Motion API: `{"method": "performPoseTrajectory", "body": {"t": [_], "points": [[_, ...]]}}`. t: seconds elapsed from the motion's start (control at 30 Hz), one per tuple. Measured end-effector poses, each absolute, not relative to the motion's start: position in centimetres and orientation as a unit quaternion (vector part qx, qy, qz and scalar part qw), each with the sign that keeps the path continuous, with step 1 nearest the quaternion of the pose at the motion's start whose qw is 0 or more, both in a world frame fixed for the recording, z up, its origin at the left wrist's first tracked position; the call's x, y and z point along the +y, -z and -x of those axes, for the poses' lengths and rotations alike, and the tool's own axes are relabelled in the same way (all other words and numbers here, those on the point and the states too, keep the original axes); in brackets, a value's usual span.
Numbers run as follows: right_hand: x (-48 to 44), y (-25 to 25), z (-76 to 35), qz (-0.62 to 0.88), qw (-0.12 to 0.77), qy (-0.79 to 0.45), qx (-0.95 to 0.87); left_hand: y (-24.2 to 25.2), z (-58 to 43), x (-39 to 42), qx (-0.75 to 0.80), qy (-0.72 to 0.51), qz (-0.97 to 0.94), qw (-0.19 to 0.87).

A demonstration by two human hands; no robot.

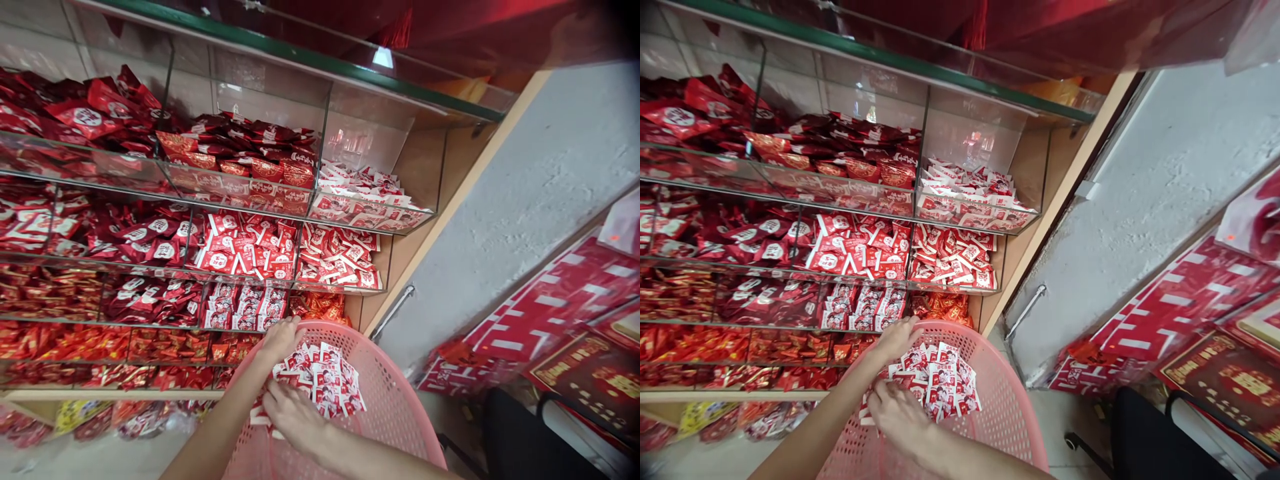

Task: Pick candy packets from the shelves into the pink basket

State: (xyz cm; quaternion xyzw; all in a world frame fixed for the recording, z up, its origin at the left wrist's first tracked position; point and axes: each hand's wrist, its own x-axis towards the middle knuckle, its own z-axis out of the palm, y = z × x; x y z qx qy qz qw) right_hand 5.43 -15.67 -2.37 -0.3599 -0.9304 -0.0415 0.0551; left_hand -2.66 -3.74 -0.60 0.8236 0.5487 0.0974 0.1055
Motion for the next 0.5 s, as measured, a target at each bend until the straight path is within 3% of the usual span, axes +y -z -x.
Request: {"method": "performPoseTrajectory", "body": {"t": [0.2, 0.5], "points": [[-16.3, 5.2, -4.6, 0.368, 0.097, 0.103, -0.919, 1.0, 2.6, -3.7, 0.548, -0.098, -0.825, 0.094], [-16.4, 5.6, -5.0, 0.383, 0.131, 0.137, -0.904, 1.0, 2.7, -3.9, 0.55, -0.1, -0.824, 0.093]]}}
